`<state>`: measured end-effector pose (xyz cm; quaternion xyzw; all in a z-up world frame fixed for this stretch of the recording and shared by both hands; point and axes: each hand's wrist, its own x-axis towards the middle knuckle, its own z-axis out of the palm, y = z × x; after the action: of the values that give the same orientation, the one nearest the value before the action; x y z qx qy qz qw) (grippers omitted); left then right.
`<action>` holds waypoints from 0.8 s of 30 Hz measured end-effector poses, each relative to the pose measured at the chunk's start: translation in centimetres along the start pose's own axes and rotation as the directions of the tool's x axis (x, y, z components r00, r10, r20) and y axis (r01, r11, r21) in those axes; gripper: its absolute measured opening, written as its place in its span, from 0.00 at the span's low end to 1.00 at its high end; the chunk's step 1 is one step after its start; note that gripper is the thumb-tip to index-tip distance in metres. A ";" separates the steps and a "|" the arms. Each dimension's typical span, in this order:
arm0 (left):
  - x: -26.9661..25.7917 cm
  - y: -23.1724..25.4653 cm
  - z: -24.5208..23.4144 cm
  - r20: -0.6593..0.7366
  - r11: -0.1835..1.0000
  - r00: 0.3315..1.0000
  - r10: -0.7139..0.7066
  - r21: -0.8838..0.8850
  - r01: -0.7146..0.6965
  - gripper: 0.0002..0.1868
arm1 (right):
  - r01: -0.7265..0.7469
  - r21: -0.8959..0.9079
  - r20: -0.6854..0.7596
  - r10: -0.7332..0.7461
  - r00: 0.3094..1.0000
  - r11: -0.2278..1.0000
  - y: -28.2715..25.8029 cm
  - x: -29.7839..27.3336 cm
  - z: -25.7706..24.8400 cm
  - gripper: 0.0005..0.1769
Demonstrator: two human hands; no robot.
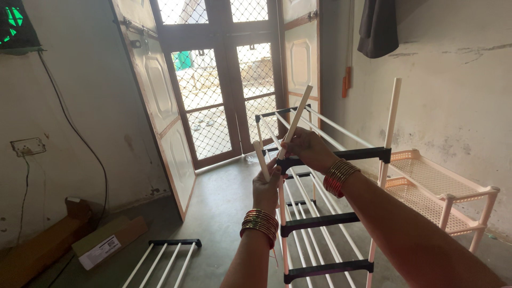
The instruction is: The person assembles a multi-tier drying rack by inserting white plastic rods into black corner connectors and securing them. The person repeatedly picks up rods from the floor, aligns them with the frame, and presses them into place until the rack is fully assembled.
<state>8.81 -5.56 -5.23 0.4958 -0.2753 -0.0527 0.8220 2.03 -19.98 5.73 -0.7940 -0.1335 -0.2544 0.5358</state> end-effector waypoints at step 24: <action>0.4 -1.3 0.3 0.048 0.996 0.996 0.074 0.041 -0.076 0.20 | -0.006 -0.394 0.274 0.123 0.954 0.919 -4.8 1.9 -1.4 0.10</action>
<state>9.27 -6.56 -6.05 0.5010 -0.3138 -0.0275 0.8061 0.92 -19.51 11.00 -0.9171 -0.1319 -0.1373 0.3502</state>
